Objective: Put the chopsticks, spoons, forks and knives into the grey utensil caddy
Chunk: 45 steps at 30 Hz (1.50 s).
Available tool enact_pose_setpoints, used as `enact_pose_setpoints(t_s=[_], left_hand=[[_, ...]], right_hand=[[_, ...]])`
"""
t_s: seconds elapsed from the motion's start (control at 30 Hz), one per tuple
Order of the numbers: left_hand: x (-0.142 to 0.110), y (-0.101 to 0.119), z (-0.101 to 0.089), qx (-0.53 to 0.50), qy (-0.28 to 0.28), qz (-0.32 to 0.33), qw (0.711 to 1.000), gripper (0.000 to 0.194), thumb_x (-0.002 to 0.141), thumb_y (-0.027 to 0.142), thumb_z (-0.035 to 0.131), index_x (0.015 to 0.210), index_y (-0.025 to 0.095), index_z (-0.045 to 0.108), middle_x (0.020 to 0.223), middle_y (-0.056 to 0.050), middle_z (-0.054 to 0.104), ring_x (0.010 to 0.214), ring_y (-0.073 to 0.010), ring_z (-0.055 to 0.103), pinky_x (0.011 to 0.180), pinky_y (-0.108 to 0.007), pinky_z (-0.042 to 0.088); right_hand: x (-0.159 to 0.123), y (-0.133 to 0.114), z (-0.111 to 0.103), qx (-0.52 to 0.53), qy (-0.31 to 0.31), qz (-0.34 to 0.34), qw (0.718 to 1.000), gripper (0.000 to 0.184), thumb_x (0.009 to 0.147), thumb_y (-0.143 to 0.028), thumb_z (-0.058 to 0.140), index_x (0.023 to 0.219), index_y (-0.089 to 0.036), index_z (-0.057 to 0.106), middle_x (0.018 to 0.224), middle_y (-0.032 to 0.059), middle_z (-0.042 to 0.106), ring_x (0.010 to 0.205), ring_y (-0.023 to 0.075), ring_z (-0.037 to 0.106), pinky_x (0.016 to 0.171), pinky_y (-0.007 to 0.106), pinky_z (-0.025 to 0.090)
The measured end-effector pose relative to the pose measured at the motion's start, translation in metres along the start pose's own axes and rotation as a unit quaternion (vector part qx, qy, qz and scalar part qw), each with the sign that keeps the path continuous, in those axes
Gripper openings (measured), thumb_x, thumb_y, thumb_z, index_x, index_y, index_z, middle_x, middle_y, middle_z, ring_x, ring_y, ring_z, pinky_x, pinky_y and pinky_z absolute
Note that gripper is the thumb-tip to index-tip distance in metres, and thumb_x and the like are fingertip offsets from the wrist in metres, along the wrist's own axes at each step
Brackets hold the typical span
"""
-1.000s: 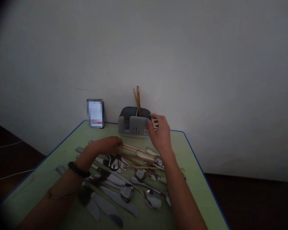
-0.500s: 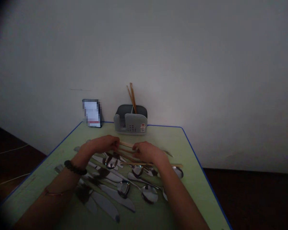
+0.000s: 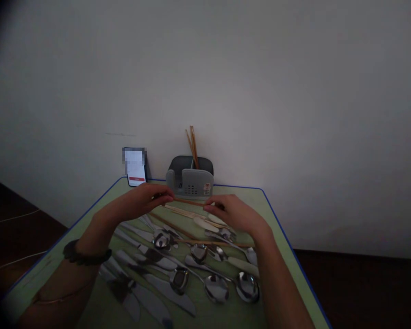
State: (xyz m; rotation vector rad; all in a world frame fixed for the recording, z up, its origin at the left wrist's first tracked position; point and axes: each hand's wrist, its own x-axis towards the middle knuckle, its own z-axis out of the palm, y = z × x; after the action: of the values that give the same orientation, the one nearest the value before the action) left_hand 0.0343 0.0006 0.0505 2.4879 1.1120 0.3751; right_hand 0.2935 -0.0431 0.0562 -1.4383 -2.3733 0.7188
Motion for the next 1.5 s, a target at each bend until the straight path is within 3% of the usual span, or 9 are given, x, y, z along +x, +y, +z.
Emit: enact_pose_setpoints(t_s=[0.13, 0.3, 0.47, 0.57, 0.77, 0.93, 1.07, 1.27, 1.5], left_hand=[[0.000, -0.003, 0.006, 0.006, -0.063, -0.019, 0.998, 0.029, 0.089, 0.031, 0.040, 0.094, 0.017, 0.066, 0.083, -0.004, 0.068, 0.071, -0.0145, 0.059, 0.064, -0.022, 0.040], [0.002, -0.016, 0.021, 0.049, -0.164, -0.088, 0.981, 0.020, 0.080, 0.023, 0.050, 0.085, 0.018, 0.068, 0.078, -0.003, 0.069, 0.069, -0.0145, 0.059, 0.061, -0.022, 0.039], [0.006, -0.037, 0.034, 0.071, -0.192, -0.159, 0.966, 0.018, 0.072, 0.016, 0.054, 0.082, 0.018, 0.069, 0.079, -0.004, 0.070, 0.069, -0.0151, 0.061, 0.059, -0.022, 0.040], [0.007, -0.042, 0.036, 0.066, -0.192, -0.157, 0.967, 0.017, 0.072, 0.016, 0.056, 0.082, 0.018, 0.069, 0.080, -0.005, 0.070, 0.071, -0.0164, 0.061, 0.060, -0.023, 0.040], [0.007, -0.018, 0.024, 0.039, -0.127, -0.070, 0.989, 0.019, 0.084, 0.025, 0.049, 0.089, 0.018, 0.066, 0.088, -0.004, 0.069, 0.078, -0.0166, 0.061, 0.068, -0.024, 0.041], [0.003, 0.016, 0.008, 0.035, -0.008, 0.012, 0.999, 0.029, 0.093, 0.030, 0.037, 0.099, 0.018, 0.062, 0.087, -0.004, 0.069, 0.076, -0.0162, 0.060, 0.067, -0.024, 0.042], [-0.003, 0.023, 0.000, 0.027, 0.061, 0.042, 0.997, 0.029, 0.093, 0.032, 0.039, 0.106, 0.020, 0.061, 0.102, -0.005, 0.068, 0.088, -0.0173, 0.061, 0.077, -0.026, 0.044], [-0.009, 0.025, -0.009, 0.041, 0.067, 0.033, 0.996, 0.028, 0.093, 0.034, 0.039, 0.100, 0.019, 0.062, 0.094, -0.003, 0.068, 0.083, -0.0160, 0.061, 0.070, -0.023, 0.043], [-0.017, 0.040, -0.014, 0.039, 0.107, 0.068, 0.991, 0.024, 0.092, 0.033, 0.042, 0.095, 0.019, 0.061, 0.083, -0.001, 0.064, 0.072, -0.0124, 0.057, 0.065, -0.022, 0.040]], right_hand=[[-0.005, 0.003, -0.004, -0.007, -0.018, 0.032, 0.999, 0.031, 0.088, -0.039, 0.046, 0.090, -0.017, 0.068, 0.068, 0.0012, 0.063, 0.058, 0.0118, 0.051, 0.055, 0.023, 0.035], [0.004, 0.007, 0.015, -0.035, -0.099, 0.073, 0.992, 0.023, 0.083, -0.028, 0.052, 0.096, -0.017, 0.068, 0.076, 0.0046, 0.069, 0.066, 0.0144, 0.059, 0.059, 0.023, 0.040], [0.009, 0.025, 0.023, -0.080, -0.104, 0.153, 0.979, 0.023, 0.082, -0.020, 0.052, 0.096, -0.015, 0.068, 0.081, 0.0083, 0.071, 0.069, 0.0158, 0.061, 0.060, 0.023, 0.040], [0.009, 0.031, 0.022, -0.075, -0.098, 0.136, 0.983, 0.022, 0.082, -0.021, 0.051, 0.093, -0.015, 0.068, 0.080, 0.0079, 0.070, 0.068, 0.0153, 0.060, 0.060, 0.023, 0.040], [0.009, 0.013, 0.013, -0.031, -0.019, 0.029, 0.999, 0.026, 0.086, -0.030, 0.047, 0.087, -0.015, 0.068, 0.068, 0.0035, 0.065, 0.057, 0.0125, 0.052, 0.055, 0.023, 0.037], [0.001, -0.015, -0.002, 0.023, 0.125, 0.005, 0.992, 0.020, 0.083, -0.032, 0.053, 0.088, -0.018, 0.067, 0.075, 0.0027, 0.067, 0.063, 0.0126, 0.056, 0.057, 0.023, 0.041], [-0.009, -0.027, -0.014, 0.113, 0.211, 0.020, 0.971, 0.024, 0.080, -0.038, 0.057, 0.090, -0.017, 0.065, 0.073, 0.0029, 0.066, 0.058, 0.0116, 0.057, 0.054, 0.022, 0.043], [-0.015, -0.033, -0.018, 0.115, 0.124, 0.034, 0.985, 0.035, 0.087, -0.043, 0.046, 0.074, -0.016, 0.063, 0.057, -0.0011, 0.056, 0.047, 0.0085, 0.046, 0.043, 0.020, 0.034], [-0.021, -0.052, -0.015, 0.098, 0.163, 0.006, 0.982, 0.026, 0.087, -0.039, 0.051, 0.087, -0.018, 0.065, 0.071, 0.0015, 0.066, 0.059, 0.0115, 0.056, 0.051, 0.021, 0.041]])
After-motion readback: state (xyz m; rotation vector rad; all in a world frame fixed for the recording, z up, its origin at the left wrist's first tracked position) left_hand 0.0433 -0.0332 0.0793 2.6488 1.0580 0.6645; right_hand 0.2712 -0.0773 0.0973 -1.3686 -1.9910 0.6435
